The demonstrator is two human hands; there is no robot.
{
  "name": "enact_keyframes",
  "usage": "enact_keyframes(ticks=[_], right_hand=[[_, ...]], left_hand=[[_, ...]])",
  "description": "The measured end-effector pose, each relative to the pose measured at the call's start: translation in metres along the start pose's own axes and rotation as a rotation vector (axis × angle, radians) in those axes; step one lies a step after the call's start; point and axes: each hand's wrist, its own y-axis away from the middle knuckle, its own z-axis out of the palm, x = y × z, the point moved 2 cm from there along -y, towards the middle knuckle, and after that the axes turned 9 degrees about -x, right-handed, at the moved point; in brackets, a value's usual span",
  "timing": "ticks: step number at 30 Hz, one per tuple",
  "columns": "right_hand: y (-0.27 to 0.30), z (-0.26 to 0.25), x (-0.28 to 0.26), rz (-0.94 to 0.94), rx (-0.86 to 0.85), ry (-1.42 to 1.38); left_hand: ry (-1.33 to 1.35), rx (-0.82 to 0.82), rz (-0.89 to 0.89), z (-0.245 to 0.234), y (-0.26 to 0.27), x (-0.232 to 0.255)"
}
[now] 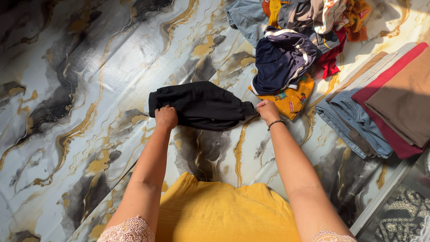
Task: The person folds clothes by hand, including a brown shirt, a yellow patterned garment, and black shorts, then places the folded items onto a stack near a glass cabinet.
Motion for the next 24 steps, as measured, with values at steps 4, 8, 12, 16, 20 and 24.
enact_keyframes(ticks=[4,8,12,16,20,24], right_hand=[[0.003,0.003,-0.018,-0.020,-0.018,-0.248],[0.038,0.029,-0.057,0.226,-0.239,-0.300],[0.060,0.056,-0.077,0.106,-0.369,-0.386],[0.075,0.071,-0.116,-0.072,-0.498,-0.335],[0.062,0.067,-0.134,-0.212,-0.478,-0.380],[0.043,0.055,-0.103,-0.168,-0.339,-0.355]], left_hand=[[0.081,0.193,-0.128,-0.029,0.018,0.027],[0.445,0.429,0.125,-0.066,0.045,0.082],[0.865,0.359,0.418,-0.092,0.065,0.135],[0.940,0.395,0.728,-0.103,0.074,0.160],[1.158,0.140,0.358,-0.077,0.045,0.157],[1.494,-0.171,0.255,-0.063,0.030,0.141]])
